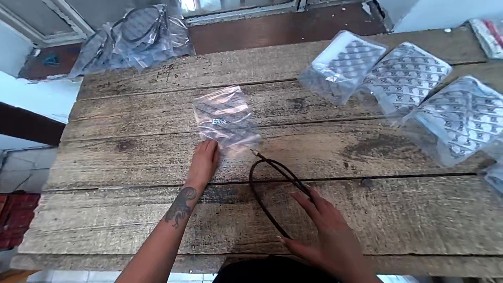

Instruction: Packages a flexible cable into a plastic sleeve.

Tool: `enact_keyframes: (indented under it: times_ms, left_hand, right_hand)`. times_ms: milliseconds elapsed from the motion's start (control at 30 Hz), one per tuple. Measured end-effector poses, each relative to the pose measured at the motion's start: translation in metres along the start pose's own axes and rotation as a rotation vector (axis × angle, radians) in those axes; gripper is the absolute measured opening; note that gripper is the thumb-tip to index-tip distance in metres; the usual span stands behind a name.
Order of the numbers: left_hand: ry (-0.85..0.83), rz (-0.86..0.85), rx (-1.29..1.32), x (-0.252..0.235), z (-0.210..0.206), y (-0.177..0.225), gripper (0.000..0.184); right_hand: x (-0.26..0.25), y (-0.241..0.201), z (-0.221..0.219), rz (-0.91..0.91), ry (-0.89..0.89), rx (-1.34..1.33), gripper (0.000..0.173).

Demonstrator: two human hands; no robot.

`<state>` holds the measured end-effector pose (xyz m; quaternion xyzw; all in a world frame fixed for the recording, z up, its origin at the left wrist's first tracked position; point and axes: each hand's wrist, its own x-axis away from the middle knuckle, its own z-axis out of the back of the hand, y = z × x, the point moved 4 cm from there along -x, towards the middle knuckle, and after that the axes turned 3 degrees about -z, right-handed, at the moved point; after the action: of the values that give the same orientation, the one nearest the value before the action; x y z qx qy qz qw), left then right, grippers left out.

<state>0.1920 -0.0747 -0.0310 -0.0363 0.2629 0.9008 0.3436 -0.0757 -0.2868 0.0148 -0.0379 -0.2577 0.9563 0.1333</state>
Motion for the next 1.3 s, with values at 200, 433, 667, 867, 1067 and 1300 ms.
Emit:
enact_keyframes:
  times_ms: [200, 433, 667, 867, 1067, 1300]
  left_hand:
    - [-0.020, -0.178, -0.160, 0.039, 0.009, 0.011, 0.015]
    - [0.133, -0.306, -0.303, 0.107, -0.006, 0.080, 0.039]
    - [0.208, -0.279, 0.128, 0.150, -0.013, 0.159, 0.051]
    - [-0.456, 0.557, 0.377, 0.177, -0.041, 0.142, 0.038]
    - [-0.680, 0.545, 0.508, 0.192, -0.052, 0.142, 0.039]
    - [-0.719, 0.502, 0.403, 0.198, -0.047, 0.137, 0.039]
  right_hand:
    - [0.009, -0.025, -0.003, 0.105, -0.119, 0.035, 0.087]
    - [-0.019, -0.021, -0.035, -0.158, -0.219, -0.160, 0.077]
    - [0.000, -0.054, -0.038, -0.339, -0.009, -0.152, 0.054]
    - [-0.001, -0.034, -0.078, -0.456, 0.170, -0.090, 0.103]
    - [-0.006, -0.019, -0.093, -0.170, 0.085, -0.065, 0.103]
    - [0.054, 0.014, -0.091, 0.363, 0.060, 0.186, 0.022]
